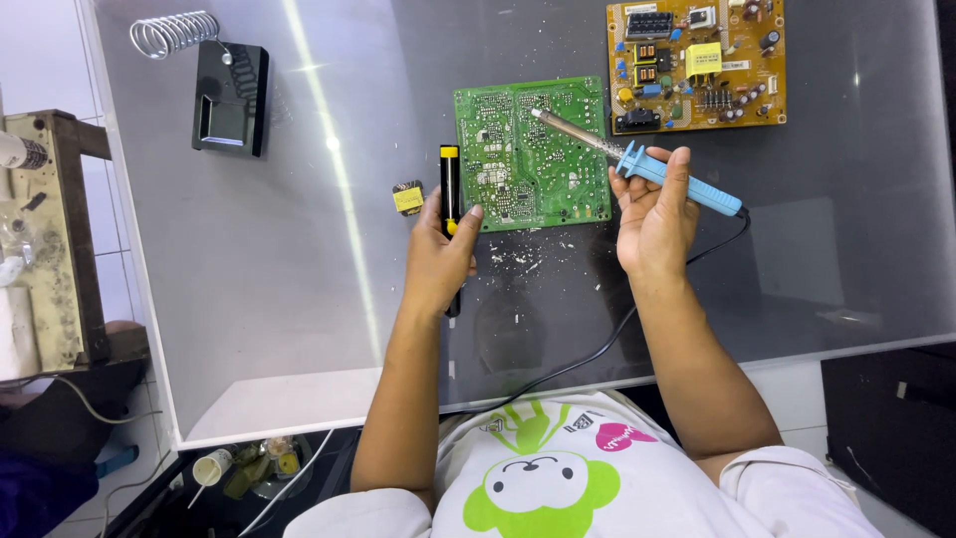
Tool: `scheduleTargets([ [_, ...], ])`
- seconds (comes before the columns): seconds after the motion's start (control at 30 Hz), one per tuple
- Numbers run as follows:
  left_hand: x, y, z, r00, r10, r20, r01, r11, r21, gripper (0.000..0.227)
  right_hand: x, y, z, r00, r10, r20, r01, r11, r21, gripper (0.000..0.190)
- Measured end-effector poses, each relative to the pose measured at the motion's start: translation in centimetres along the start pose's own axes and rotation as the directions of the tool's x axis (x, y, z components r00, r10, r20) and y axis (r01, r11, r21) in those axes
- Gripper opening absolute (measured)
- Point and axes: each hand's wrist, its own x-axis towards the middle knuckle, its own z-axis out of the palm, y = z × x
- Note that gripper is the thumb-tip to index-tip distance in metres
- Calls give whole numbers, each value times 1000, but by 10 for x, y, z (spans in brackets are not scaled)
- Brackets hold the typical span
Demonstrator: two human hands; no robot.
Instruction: The person uses a soldering iron to work on a green circuit board placed on a gray workbench. They hold a flashlight in their left hand to illuminate the board while applying the soldering iron with their right hand to various points on the board.
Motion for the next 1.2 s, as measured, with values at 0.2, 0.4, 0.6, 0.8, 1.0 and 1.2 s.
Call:
scheduleTargets([
  [0.2, -19, 3, -9, 999, 3, 50, -6, 998, 63, 56, 2, 15, -26, 999, -3, 49, 5, 999, -50, 43],
  [0.4, -45, -27, -35, 991, -79, 111, 74, 996, 54, 47, -25, 10, -54, 991, 4, 131, 15, 990, -141, 41],
  [0.6, -70, 26, -41, 999, 14, 34, -15, 999, 28, 36, -21, 13, -98, 967, -133, 217, 174, 968, -182, 31],
  [0.8, -50, -7, -45, 895, 344, -285, -431, 831, -351, 48, -50, -21, -96, 887, -278, 370, 380, 893, -240, 35],
  [1.0, -44, -7, -10, 775, 475, -418, -623, 686, -376, 43, -55, -27, -100, 969, -158, 188, 204, 945, -257, 40],
  [1.2, -42, -23, 8, 724, 554, -410, -682, 662, -310, 43, -48, -44, -96, 984, 159, -82, -167, 979, -116, 45],
])
